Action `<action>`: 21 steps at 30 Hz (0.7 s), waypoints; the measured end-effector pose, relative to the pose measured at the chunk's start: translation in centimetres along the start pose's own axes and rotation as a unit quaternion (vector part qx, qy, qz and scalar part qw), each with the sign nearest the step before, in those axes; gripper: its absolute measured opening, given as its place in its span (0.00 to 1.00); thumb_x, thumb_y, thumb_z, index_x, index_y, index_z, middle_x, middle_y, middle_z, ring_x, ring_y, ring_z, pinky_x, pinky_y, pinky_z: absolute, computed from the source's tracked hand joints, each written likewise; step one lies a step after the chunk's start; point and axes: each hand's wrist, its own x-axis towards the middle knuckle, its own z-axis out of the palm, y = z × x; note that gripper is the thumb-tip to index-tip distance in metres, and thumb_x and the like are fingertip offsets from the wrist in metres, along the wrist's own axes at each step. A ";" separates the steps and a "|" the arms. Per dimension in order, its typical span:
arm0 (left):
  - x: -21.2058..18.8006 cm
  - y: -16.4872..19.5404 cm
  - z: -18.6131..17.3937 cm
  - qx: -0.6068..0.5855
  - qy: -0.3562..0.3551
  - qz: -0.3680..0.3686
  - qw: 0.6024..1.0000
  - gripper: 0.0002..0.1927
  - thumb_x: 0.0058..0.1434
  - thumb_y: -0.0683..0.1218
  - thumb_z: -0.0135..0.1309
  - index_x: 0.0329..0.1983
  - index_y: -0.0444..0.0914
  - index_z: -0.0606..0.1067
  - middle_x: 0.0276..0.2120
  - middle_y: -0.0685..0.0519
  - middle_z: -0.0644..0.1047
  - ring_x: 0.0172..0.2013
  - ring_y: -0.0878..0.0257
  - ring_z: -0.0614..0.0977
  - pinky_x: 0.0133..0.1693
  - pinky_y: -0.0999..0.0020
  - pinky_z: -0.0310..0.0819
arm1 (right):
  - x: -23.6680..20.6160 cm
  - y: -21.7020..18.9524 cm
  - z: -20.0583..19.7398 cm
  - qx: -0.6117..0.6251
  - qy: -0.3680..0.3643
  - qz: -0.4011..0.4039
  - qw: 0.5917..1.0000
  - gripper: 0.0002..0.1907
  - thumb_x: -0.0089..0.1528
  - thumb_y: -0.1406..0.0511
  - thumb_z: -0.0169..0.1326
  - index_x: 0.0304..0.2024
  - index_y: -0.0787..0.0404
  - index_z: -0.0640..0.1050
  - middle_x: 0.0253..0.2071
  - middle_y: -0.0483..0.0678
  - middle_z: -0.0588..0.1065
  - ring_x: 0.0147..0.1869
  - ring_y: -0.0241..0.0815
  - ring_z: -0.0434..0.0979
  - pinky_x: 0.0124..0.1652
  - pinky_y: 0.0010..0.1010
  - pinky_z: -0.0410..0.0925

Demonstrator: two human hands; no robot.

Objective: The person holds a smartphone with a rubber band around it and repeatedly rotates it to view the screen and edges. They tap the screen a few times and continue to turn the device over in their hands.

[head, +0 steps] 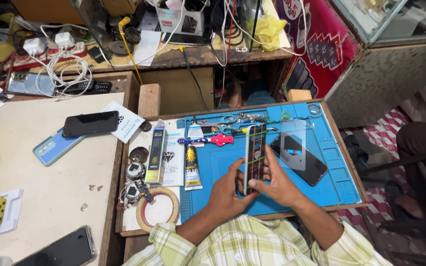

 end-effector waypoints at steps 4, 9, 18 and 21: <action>-0.3 0.2 -0.2 0.008 -0.038 0.015 0.999 0.47 0.51 0.43 0.67 0.74 0.39 0.60 0.35 0.50 0.78 0.32 0.57 0.82 0.31 0.63 0.77 | -0.2 1.0 0.3 -0.021 -0.019 -0.046 0.999 0.67 0.53 0.61 0.69 0.77 0.60 0.34 0.62 0.55 0.65 0.62 0.44 0.71 0.55 0.35 0.70; -0.1 0.5 -0.2 -0.013 -0.052 0.009 0.998 0.49 0.50 0.44 0.67 0.74 0.39 0.58 0.34 0.50 0.78 0.30 0.57 0.81 0.33 0.64 0.77 | 0.0 1.5 -0.1 -0.012 -0.018 -0.032 0.999 0.65 0.54 0.59 0.68 0.77 0.61 0.36 0.61 0.53 0.66 0.58 0.42 0.73 0.54 0.33 0.72; 0.7 0.7 -0.7 -0.061 -0.062 0.004 0.996 0.51 0.51 0.45 0.71 0.76 0.40 0.56 0.32 0.52 0.78 0.29 0.61 0.80 0.34 0.66 0.77 | 1.1 0.1 -0.1 0.037 -0.029 0.017 0.999 0.63 0.53 0.60 0.68 0.77 0.57 0.40 0.55 0.52 0.69 0.54 0.41 0.74 0.54 0.32 0.71; 0.7 0.1 -0.4 -0.055 -0.070 -0.005 0.996 0.52 0.50 0.45 0.72 0.75 0.40 0.56 0.30 0.52 0.77 0.27 0.62 0.79 0.33 0.67 0.76 | 1.0 -0.2 -0.1 0.036 -0.039 0.013 0.998 0.62 0.53 0.60 0.67 0.77 0.57 0.40 0.54 0.52 0.70 0.53 0.40 0.74 0.53 0.31 0.71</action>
